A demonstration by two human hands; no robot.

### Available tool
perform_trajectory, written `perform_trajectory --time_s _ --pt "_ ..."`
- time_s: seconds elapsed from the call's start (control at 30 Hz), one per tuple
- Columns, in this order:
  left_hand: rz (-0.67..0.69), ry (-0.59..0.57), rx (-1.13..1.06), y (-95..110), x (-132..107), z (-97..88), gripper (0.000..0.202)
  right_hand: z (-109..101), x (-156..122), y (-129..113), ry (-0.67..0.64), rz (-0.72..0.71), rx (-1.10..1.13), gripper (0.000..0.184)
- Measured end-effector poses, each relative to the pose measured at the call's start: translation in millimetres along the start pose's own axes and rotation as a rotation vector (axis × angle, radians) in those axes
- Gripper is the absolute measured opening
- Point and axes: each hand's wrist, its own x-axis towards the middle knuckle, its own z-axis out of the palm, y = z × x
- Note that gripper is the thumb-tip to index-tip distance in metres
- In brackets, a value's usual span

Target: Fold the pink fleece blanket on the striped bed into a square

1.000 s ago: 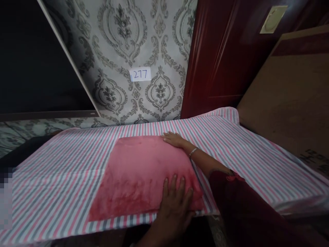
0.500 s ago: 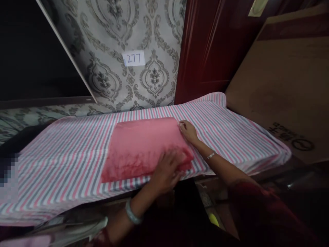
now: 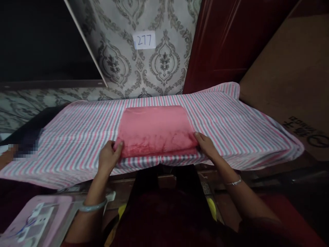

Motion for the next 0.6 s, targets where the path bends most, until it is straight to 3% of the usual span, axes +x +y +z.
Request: perform_trajectory --time_s 0.13,0.33,0.47,0.6 --pt "-0.046 -0.068 -0.093 0.9 -0.3 1.4 0.037 0.0 -6.7 -4.8 -0.006 -0.017 0.028 0.063" --pt "0.020 0.012 -0.297 -1.0 4.2 1.1 0.035 2.8 -13.1 -20.9 0.106 -0.020 0.222 0.052" --pt "-0.050 0.082 -0.277 -3.6 1.3 5.4 0.032 9.1 -19.4 -16.2 0.040 0.111 0.330 0.052" --pt "-0.058 0.005 -0.318 -11.9 1.9 10.5 0.031 12.0 -22.4 -7.9 0.003 0.150 0.291 0.055"
